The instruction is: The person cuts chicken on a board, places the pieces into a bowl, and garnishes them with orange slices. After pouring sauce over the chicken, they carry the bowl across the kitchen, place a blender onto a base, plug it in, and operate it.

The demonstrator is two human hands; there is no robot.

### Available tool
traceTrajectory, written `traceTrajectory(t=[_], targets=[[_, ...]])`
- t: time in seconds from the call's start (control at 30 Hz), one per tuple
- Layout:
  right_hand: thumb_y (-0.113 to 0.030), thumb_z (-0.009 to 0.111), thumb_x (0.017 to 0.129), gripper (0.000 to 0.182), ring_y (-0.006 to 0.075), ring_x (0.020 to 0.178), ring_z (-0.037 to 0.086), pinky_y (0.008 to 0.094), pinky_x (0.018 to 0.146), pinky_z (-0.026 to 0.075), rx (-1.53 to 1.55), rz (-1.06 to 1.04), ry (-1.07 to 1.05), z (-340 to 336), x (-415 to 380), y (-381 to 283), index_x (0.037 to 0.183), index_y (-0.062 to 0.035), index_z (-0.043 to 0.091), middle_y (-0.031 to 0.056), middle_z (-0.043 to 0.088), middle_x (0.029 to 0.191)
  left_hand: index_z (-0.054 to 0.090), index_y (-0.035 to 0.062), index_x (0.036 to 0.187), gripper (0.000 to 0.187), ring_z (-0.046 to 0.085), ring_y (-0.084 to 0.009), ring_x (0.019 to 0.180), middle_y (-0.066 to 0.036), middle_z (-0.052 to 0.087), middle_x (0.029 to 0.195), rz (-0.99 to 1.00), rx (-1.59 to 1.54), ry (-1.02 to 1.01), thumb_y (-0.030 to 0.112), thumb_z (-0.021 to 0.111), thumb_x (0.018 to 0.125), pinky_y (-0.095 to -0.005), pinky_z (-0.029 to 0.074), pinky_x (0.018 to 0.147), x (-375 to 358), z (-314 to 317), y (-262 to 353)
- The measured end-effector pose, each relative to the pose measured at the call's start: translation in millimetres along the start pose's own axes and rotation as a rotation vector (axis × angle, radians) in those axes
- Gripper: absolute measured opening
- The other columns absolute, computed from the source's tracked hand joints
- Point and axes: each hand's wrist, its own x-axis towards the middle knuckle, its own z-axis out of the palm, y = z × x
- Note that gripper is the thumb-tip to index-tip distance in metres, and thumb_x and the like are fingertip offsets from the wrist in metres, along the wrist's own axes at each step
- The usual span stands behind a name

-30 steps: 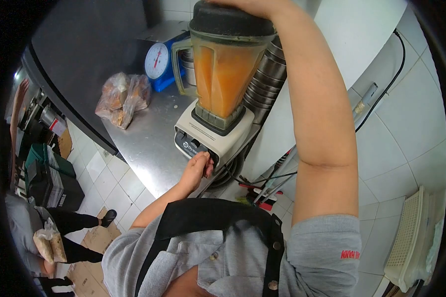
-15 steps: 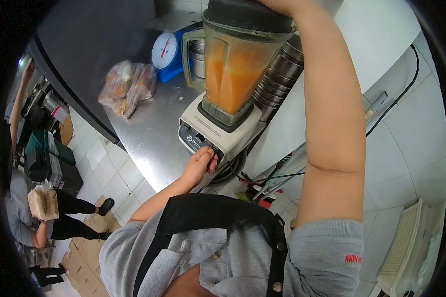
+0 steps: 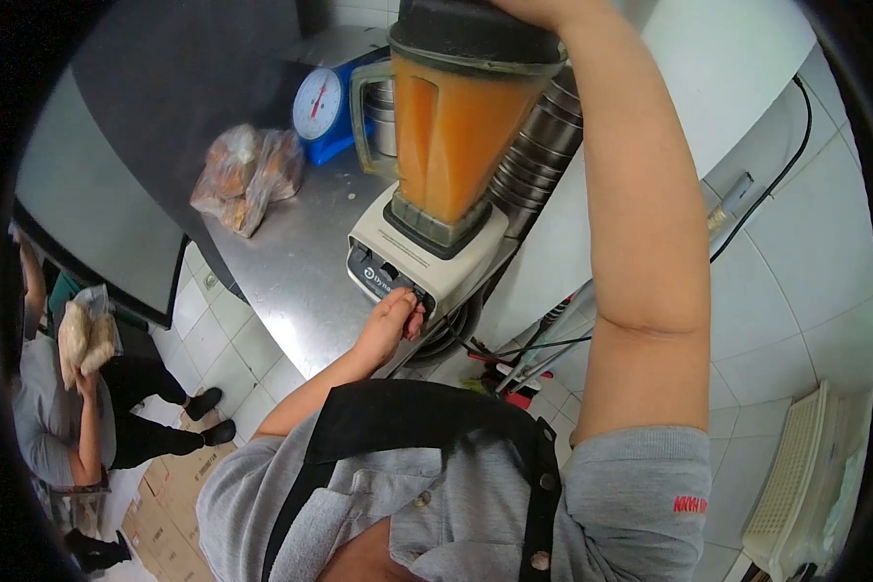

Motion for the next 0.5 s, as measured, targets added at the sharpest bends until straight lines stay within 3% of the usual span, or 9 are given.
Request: traceTrajectory(t=[0.5], targets=[[-0.05,0.053,0.087,0.059,0.0325,0.11,0.056,0.0393,0.095,0.042,-0.039,-0.02,0.032,1.3,0.6,6.4,0.108,0.004,0.064,0.0227,0.061,0.115,0.052,0.0054,0.088,0.024,0.044,-0.0112,0.055,-0.002,0.049,0.063,-0.002,0.006,0.005,0.022,0.042,0.101,-0.0252,0.038,0.054,-0.5,0.0,-0.3]])
